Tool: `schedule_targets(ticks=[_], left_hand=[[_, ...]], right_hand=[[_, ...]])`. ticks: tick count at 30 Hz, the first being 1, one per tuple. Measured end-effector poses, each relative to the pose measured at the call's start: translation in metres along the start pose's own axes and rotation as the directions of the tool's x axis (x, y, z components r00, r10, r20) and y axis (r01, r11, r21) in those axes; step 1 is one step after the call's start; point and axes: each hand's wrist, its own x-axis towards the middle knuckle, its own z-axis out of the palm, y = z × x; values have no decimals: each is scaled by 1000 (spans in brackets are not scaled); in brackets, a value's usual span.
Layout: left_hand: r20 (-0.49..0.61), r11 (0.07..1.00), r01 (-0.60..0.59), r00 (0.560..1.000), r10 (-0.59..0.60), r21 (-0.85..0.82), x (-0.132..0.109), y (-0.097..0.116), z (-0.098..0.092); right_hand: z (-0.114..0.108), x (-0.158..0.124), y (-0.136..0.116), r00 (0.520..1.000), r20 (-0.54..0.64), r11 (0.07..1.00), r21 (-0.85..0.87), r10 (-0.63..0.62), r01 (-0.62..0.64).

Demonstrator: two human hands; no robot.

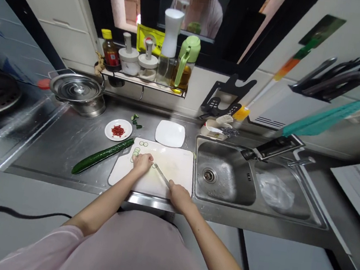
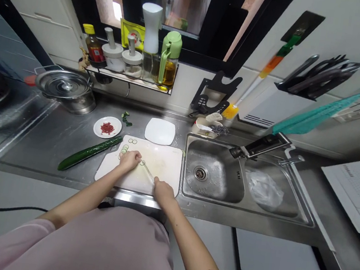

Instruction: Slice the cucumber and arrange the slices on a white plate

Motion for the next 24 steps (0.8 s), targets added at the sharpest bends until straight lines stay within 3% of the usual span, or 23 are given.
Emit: schedule_targets(ticks=[24], left_hand=[[7,1000,22,1000,-22,15,2,1,0]], right_hand=[[-3,1,-4,1000,4,1000,6,-9,9]])
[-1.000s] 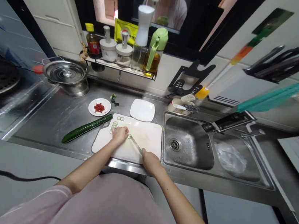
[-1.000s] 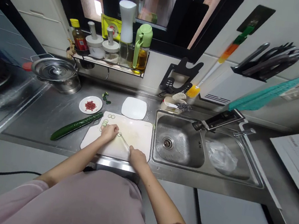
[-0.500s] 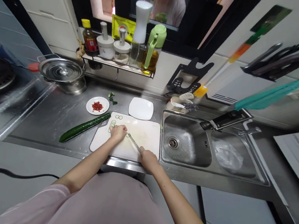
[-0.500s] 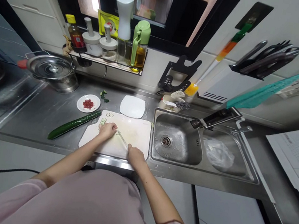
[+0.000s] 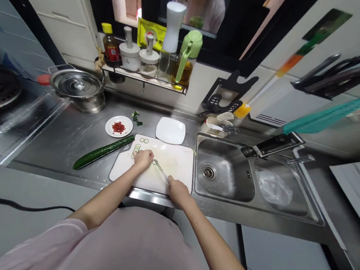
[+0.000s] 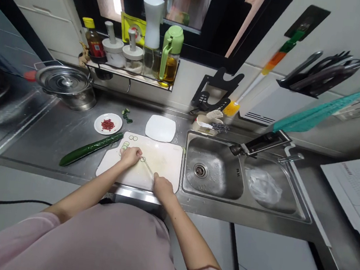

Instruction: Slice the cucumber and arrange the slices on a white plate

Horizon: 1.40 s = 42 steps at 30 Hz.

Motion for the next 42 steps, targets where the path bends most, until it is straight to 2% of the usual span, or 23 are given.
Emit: schedule_targets(ticks=[12,17,21,24,27,31,36,42], left_hand=[[-13,1000,-18,1000,18,13,-7,1,-3],[-21,998,-53,998,53,21,-14,2,-3],[-37,990,-122,991,125,72,-22,3,2],[-62,985,-152,986,157,77,-28,5,6],[-81,986,-162,983,165,42,-33,8,7],[-79,990,-138,988,135,-28,-39,9,5],[-102,986,-98,991,85,-134,-54,-3,2],[-122,976,-19,992,-8,-216,-72,-30,-5]], right_hand=[[6,-8,8,1000,14,1000,-14,17,-17],[16,-13,13,999,-1,999,2,36,-36],[28,-16,26,998,-57,997,68,39,-35],[34,-17,39,989,-100,984,150,111,-96],[37,-16,49,977,-132,970,199,169,-141],[39,-11,54,975,-136,965,219,174,-141],[41,-7,53,972,-155,968,208,177,-143],[37,-4,51,969,-156,969,188,190,-160]])
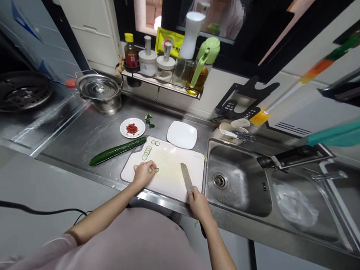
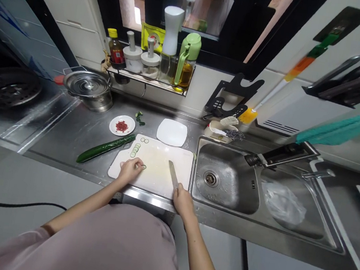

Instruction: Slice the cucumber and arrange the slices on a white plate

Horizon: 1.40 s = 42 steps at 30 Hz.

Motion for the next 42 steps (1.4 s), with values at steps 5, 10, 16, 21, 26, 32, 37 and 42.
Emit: schedule_targets(ticks=[5,10,16,21,26,32,37,42], left_hand=[[-77,995,103,992,-103,-5,1,-24,-15],[-169,983,183,969,-181,-8,11,-40,-25],[-213,979,200,956,-203,-36,25,-40,-24],[-246,982,184,954,-172,27,29,-36,-20],[-296,971,180,947,-129,155,24,-35,-18],[-333,966,222,928,-168,131,24,-28,-19],[-338,981,165,933,-122,100,45,-6,-15],[-275,973,77,961,-15,216,81,19,-16]], right_hand=[[-5,0,-7,1000,-1,999,-45,14,-14],[-6,-2,-12,1000,8,997,-77,14,-13],[-5,-2,-12,1000,14,997,-76,22,-21],[-7,-2,-13,999,25,997,-69,26,-24],[-8,-3,-14,999,30,997,-70,23,-21],[-4,0,-10,1000,20,997,-72,13,-12],[-3,2,-9,1000,25,996,-83,17,-15],[-6,1,-10,999,39,996,-85,20,-17]])
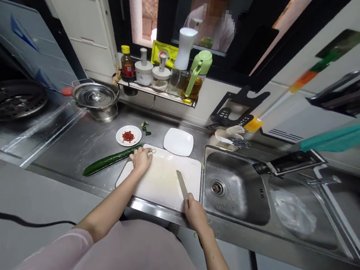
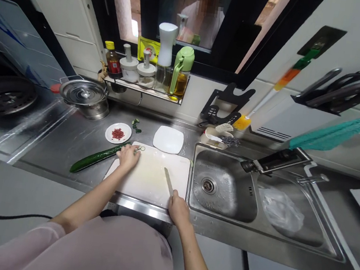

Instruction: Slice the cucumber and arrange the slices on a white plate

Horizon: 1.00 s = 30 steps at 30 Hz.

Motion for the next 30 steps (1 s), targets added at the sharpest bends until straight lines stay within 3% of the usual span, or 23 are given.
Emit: schedule_targets(ticks=[4,9,15,20,23,27,30], left_hand=[[63,984,-118,992,110,131,24,10,1],[126,931,-262,963,237,253,33,8,8],[143,930,-275,959,246,243,33,7,15],[175,941,-258,959,222,220,37,16,8],[246,974,-192,956,159,117,27,24,6],[383,990,-65,918,108,-123,-9,30,15],[407,983,-113,899,164,-146,-35,29,25]], right_hand=[[-2,-1,0,1000,1,1000,15,-6,6],[-3,-2,0,1000,0,1000,31,1,-1],[1,0,2,1000,-12,999,45,-5,5],[2,0,1,1000,-7,999,34,3,-3],[-1,-2,0,1000,-2,1000,26,-8,8],[-6,-3,-1,1000,5,1000,18,-18,18],[-9,-6,-2,1000,5,1000,10,-25,25]])
